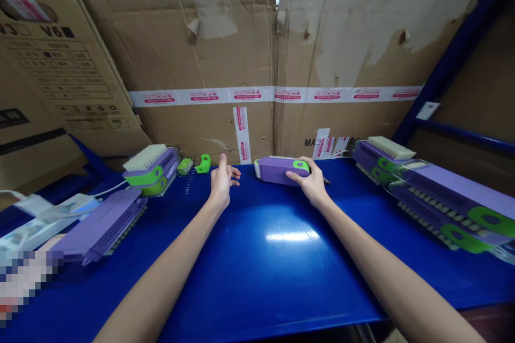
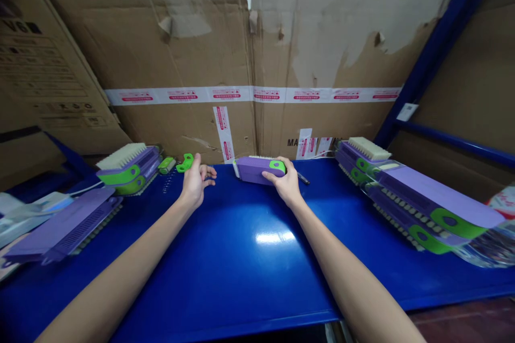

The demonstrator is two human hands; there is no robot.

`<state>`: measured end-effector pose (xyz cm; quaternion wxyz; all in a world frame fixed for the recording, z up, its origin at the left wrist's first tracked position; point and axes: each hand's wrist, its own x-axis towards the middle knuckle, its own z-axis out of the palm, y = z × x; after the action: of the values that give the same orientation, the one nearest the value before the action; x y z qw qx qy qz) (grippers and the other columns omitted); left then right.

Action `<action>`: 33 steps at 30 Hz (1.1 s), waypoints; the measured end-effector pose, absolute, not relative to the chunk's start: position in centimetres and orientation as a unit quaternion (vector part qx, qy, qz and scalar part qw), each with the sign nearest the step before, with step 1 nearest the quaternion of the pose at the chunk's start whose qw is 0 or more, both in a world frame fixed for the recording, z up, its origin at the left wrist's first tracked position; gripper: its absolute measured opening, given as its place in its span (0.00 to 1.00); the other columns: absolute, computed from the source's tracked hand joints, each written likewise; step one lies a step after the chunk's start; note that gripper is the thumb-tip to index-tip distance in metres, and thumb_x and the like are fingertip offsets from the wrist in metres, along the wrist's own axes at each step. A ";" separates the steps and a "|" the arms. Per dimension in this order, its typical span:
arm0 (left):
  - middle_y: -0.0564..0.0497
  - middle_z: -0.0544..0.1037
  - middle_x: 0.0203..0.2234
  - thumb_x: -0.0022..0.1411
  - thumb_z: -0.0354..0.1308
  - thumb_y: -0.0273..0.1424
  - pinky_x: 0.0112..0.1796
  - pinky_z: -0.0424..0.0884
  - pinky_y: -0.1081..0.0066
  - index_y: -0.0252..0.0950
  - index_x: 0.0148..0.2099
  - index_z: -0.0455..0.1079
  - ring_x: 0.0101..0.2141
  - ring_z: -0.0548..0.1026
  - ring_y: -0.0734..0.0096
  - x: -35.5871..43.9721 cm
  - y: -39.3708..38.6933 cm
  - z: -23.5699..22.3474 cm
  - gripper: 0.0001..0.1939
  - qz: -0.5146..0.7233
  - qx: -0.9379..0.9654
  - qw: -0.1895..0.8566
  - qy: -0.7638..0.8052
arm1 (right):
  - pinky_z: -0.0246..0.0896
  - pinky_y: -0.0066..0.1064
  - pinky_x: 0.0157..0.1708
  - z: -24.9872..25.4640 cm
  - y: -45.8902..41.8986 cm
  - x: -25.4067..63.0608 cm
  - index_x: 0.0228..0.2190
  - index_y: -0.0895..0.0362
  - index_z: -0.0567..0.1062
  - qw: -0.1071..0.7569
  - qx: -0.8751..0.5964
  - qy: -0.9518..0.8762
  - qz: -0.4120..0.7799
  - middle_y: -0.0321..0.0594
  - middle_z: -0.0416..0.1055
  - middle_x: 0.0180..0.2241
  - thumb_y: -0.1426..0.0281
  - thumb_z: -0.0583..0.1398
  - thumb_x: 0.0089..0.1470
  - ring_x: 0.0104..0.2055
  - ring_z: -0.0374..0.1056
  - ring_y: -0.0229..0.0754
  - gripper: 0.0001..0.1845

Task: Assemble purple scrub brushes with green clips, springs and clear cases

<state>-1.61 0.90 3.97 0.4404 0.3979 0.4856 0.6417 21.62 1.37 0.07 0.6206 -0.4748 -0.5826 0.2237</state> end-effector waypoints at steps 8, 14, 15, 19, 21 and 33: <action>0.49 0.68 0.14 0.58 0.44 0.53 0.19 0.58 0.73 0.38 0.12 0.55 0.16 0.64 0.75 -3.1 1.6 3.6 0.31 0.632 0.462 0.288 0.552 | 0.59 0.39 0.45 0.3 1.1 21.5 0.38 0.55 0.70 0.617 -0.473 -0.581 0.242 0.39 0.70 0.38 0.58 0.69 0.35 0.41 0.66 0.47 0.28; 0.50 0.69 0.15 0.63 0.41 0.47 0.29 0.61 0.70 0.37 0.17 0.62 0.22 0.69 0.69 -4.9 1.6 3.4 0.28 0.534 0.571 0.046 0.622 | 0.60 0.36 0.43 0.2 0.7 21.1 0.37 0.54 0.70 0.590 -0.453 -0.596 0.301 0.36 0.70 0.36 0.59 0.69 0.35 0.39 0.66 0.45 0.26; 0.49 0.70 0.17 0.63 0.41 0.46 0.30 0.61 0.70 0.37 0.17 0.61 0.24 0.69 0.68 -5.0 1.6 3.4 0.27 0.512 0.587 0.012 0.626 | 0.60 0.35 0.44 0.2 0.7 21.1 0.37 0.54 0.70 0.583 -0.454 -0.600 0.306 0.36 0.70 0.36 0.59 0.69 0.35 0.39 0.66 0.44 0.25; 0.47 0.73 0.23 0.65 0.40 0.43 0.33 0.61 0.69 0.37 0.21 0.63 0.32 0.70 0.64 -5.1 1.6 3.0 0.25 0.424 0.642 -0.075 0.634 | 0.60 0.35 0.42 0.1 0.6 21.0 0.37 0.54 0.70 0.562 -0.449 -0.610 0.334 0.35 0.70 0.34 0.58 0.68 0.37 0.38 0.66 0.44 0.25; 0.47 0.73 0.25 0.65 0.40 0.42 0.35 0.61 0.68 0.37 0.24 0.65 0.35 0.69 0.62 -5.0 1.5 2.7 0.23 0.390 0.667 -0.105 0.626 | 0.60 0.35 0.43 0.1 0.7 21.1 0.37 0.54 0.70 0.552 -0.451 -0.614 0.338 0.35 0.70 0.34 0.59 0.68 0.36 0.38 0.67 0.44 0.25; 0.39 0.73 0.38 0.64 0.42 0.41 0.41 0.63 0.60 0.32 0.43 0.68 0.42 0.68 0.52 -5.4 1.9 1.8 0.20 0.256 0.664 -0.195 0.675 | 0.55 0.40 0.53 -0.4 1.3 21.6 0.41 0.53 0.72 0.526 -0.494 -0.646 0.249 0.40 0.68 0.44 0.59 0.68 0.35 0.48 0.64 0.46 0.28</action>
<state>-5.36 1.94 1.85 -0.1951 0.6645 0.6746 0.2557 21.59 1.34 -0.37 0.5256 -0.4943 -0.6462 0.2489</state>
